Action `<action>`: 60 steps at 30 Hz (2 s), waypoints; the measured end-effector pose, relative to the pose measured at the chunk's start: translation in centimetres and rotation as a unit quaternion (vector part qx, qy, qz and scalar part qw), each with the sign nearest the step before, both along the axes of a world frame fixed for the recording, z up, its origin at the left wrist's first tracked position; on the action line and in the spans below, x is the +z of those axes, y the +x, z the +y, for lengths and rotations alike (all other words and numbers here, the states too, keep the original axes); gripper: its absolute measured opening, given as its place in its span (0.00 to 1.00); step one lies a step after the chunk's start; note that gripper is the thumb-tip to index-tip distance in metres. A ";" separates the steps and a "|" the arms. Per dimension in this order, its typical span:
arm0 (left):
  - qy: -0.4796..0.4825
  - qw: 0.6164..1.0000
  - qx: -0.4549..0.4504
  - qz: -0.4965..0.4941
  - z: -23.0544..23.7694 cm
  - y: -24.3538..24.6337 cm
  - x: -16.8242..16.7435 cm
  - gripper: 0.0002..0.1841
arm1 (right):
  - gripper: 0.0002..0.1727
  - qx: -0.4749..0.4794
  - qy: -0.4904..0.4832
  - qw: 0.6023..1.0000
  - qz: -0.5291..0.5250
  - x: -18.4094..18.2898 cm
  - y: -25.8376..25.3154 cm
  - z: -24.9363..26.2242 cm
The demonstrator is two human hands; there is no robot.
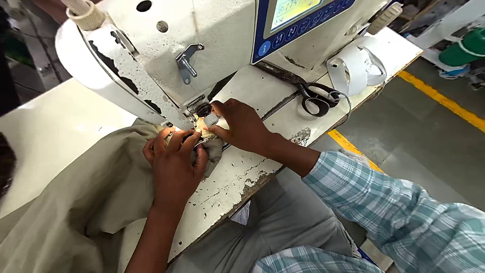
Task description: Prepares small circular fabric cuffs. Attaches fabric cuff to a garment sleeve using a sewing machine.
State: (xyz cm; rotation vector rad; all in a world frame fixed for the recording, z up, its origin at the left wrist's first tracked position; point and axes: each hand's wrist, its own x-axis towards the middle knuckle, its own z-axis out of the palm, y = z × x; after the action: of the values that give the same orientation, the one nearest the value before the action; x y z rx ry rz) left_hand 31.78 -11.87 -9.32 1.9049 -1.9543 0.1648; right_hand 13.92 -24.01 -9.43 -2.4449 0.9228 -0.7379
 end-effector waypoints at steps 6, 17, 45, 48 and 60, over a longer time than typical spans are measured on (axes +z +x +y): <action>-0.007 1.000 0.003 -0.006 0.2 -0.3 0.0 0.21 | 0.24 0.017 0.032 0.998 -0.058 -0.8 0.0 -0.5; 0.000 1.000 0.004 -0.006 0.2 -0.3 0.0 0.21 | 0.13 0.069 -0.072 0.993 0.068 0.8 0.3 0.2; -0.008 0.999 -0.005 0.030 -0.4 -0.1 -0.1 0.21 | 0.12 0.102 -0.056 0.988 0.103 1.8 0.3 -0.6; -0.006 1.000 0.000 0.029 -0.4 0.1 -0.2 0.21 | 0.10 0.097 -0.075 0.987 0.104 1.9 0.4 -0.4; -0.012 1.000 -0.019 0.016 -1.0 1.0 -0.2 0.21 | 0.12 0.083 -0.109 0.985 0.107 1.9 0.8 0.0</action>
State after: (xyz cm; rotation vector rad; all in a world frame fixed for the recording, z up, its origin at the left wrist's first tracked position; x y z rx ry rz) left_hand 32.83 -12.88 -9.51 1.8428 -1.9586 0.1447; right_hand 14.70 -24.06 -7.50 -2.7974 0.7316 -0.5502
